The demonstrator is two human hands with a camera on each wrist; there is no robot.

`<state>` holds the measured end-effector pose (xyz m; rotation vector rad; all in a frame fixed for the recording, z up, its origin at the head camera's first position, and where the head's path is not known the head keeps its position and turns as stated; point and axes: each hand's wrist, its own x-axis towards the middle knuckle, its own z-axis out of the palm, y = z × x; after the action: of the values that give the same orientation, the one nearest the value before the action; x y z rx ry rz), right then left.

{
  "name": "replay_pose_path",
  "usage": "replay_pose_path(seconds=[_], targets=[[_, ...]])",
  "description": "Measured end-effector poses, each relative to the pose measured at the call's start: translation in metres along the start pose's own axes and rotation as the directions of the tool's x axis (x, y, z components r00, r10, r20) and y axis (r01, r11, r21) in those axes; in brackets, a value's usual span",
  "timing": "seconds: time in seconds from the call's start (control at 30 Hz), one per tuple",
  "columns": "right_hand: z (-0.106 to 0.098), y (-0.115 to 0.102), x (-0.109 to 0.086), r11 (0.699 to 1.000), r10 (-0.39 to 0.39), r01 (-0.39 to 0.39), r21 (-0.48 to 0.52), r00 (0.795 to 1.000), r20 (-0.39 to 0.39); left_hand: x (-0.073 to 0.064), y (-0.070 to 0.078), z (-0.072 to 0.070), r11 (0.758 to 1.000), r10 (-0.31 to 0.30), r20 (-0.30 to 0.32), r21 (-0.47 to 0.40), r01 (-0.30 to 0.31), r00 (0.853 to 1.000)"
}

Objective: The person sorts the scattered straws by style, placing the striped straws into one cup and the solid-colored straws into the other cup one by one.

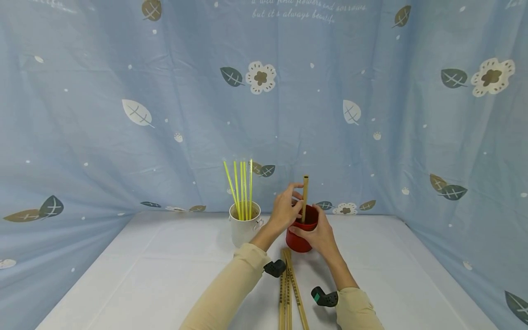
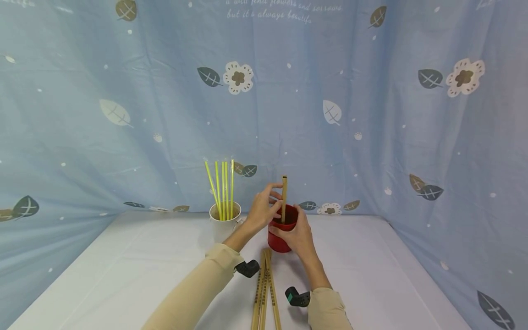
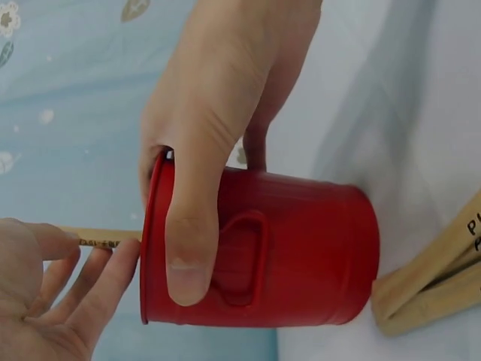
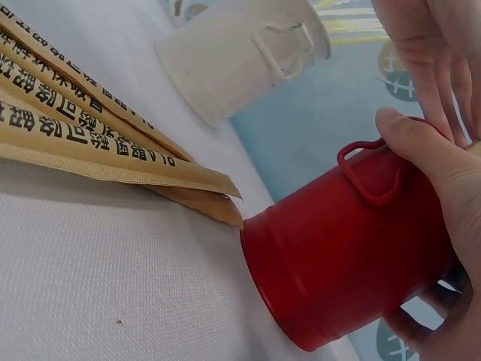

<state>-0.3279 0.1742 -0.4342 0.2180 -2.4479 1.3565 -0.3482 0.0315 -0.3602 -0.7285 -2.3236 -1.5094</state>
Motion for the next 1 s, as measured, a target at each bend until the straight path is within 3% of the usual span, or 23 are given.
replay_pose_path(seconds=[0.4,1.0], targets=[[0.001,-0.001,-0.002,1.0,0.02,-0.02,-0.008,1.0,0.002,-0.001,-0.005,-0.004,1.0,-0.015,-0.005,-0.003,0.015,1.0],[0.001,0.001,0.0,1.0,0.012,-0.012,0.009,1.0,0.005,-0.006,-0.013,-0.019,0.996,0.015,-0.001,0.084,-0.015,1.0]])
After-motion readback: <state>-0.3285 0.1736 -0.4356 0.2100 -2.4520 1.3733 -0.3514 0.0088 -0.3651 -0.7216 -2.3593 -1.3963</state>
